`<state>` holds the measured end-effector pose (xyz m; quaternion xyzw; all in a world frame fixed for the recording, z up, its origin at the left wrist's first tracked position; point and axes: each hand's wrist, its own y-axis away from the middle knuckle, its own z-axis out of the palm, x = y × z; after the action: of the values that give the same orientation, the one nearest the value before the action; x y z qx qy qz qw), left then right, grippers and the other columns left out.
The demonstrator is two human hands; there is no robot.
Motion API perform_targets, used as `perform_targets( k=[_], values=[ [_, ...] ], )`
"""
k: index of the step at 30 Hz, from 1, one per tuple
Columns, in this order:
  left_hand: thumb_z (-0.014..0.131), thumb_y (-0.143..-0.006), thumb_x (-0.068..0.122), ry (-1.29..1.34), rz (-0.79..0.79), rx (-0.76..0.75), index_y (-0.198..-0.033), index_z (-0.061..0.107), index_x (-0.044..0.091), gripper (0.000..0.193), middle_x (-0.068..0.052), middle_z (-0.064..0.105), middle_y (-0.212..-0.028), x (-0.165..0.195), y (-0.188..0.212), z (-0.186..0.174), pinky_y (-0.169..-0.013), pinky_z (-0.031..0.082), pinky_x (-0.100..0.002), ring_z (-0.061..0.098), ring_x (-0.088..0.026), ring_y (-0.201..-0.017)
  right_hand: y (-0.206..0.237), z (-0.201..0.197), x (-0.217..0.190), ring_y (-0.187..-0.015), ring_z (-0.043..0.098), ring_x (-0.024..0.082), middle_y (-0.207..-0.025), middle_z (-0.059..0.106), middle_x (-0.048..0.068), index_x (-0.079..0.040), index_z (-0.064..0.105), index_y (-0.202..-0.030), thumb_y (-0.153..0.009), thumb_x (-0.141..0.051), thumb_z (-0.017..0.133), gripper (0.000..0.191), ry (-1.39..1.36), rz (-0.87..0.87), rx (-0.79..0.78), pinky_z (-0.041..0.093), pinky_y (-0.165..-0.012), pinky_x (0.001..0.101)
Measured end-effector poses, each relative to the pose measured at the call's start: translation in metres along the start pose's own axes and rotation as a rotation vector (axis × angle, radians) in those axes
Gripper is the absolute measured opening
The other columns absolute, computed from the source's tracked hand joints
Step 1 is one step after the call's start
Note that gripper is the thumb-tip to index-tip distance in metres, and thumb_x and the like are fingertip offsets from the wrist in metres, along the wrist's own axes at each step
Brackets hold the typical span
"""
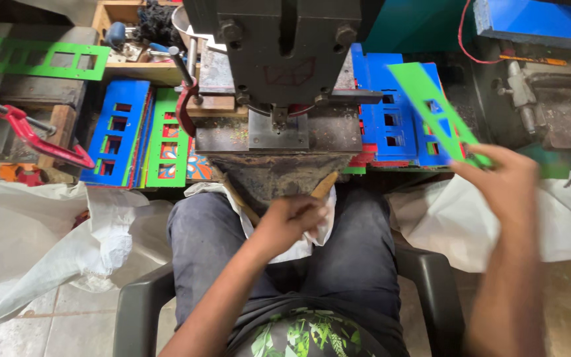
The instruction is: The person operates a manual punch press to cut rectangular slots into colored plastic frames. They repeatedly pick up frames, align them under the press, and activate the machine to cut the slots.
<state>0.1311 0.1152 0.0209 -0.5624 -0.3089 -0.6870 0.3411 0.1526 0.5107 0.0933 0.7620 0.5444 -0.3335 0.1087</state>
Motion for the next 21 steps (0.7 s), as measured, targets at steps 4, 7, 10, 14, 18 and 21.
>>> perform_targets(
  k=[4,7,10,14,18,21],
  values=[
    [0.056,-0.099,0.039,0.390,-0.178,0.042,-0.119,0.064,-0.004,0.048,-0.012,0.075,-0.090,0.014,-0.016,0.020,-0.049,0.051,-0.027,0.070,-0.015,-0.064,0.055,-0.062,-0.002,-0.118,0.067,0.013,-0.141,0.064,0.007,-0.008,0.073,-0.115,-0.070,-0.010,0.088,0.047,-0.337,-0.192,-0.199,0.054,-0.102,0.0297],
    [0.047,-0.099,0.044,0.622,-0.166,0.040,-0.122,0.060,0.001,0.051,-0.012,0.076,-0.091,0.022,-0.026,0.029,-0.048,0.054,-0.024,0.074,-0.017,-0.063,0.073,-0.074,-0.007,-0.131,0.063,0.021,-0.138,0.068,0.015,-0.004,0.078,-0.110,-0.057,-0.003,0.088,0.054,-0.082,-0.276,-0.347,0.047,-0.110,0.0331],
    [0.056,-0.101,0.029,0.566,-0.073,0.087,-0.116,0.065,-0.007,0.039,-0.014,0.075,-0.093,0.021,-0.032,0.037,-0.050,0.055,-0.027,0.074,-0.019,-0.065,0.068,-0.066,-0.013,-0.126,0.063,0.020,-0.134,0.070,0.015,-0.006,0.079,-0.107,-0.056,-0.003,0.089,0.053,-0.067,-0.309,-0.437,0.047,-0.106,0.0319],
    [0.059,-0.103,0.017,0.513,-0.010,0.215,-0.110,0.069,-0.009,0.029,-0.018,0.075,-0.090,0.014,-0.044,0.036,-0.053,0.055,-0.029,0.071,-0.019,-0.064,0.044,-0.046,-0.022,-0.127,0.062,0.019,-0.140,0.065,0.016,-0.008,0.074,-0.121,-0.079,-0.005,0.081,0.043,-0.152,-0.378,-0.231,0.049,-0.106,0.0294],
    [0.058,-0.106,0.015,0.530,0.080,0.268,-0.107,0.070,-0.011,0.029,-0.018,0.074,-0.088,0.022,-0.061,0.030,-0.056,0.055,-0.029,0.071,-0.019,-0.066,0.022,-0.013,-0.031,-0.092,0.060,0.017,-0.113,0.073,0.014,-0.007,0.077,-0.122,-0.086,-0.003,0.082,0.036,-0.119,-0.238,-0.179,0.048,-0.078,0.0273],
    [0.058,-0.106,0.019,0.553,0.062,0.343,-0.105,0.067,-0.010,0.030,-0.018,0.074,-0.085,0.038,-0.066,0.025,-0.060,0.060,-0.032,0.072,-0.020,-0.067,0.007,0.007,-0.037,-0.088,0.064,0.011,-0.108,0.072,0.009,-0.007,0.076,-0.120,-0.088,-0.004,0.079,0.033,-0.341,-0.227,-0.158,0.051,-0.077,0.0229]
  ],
)
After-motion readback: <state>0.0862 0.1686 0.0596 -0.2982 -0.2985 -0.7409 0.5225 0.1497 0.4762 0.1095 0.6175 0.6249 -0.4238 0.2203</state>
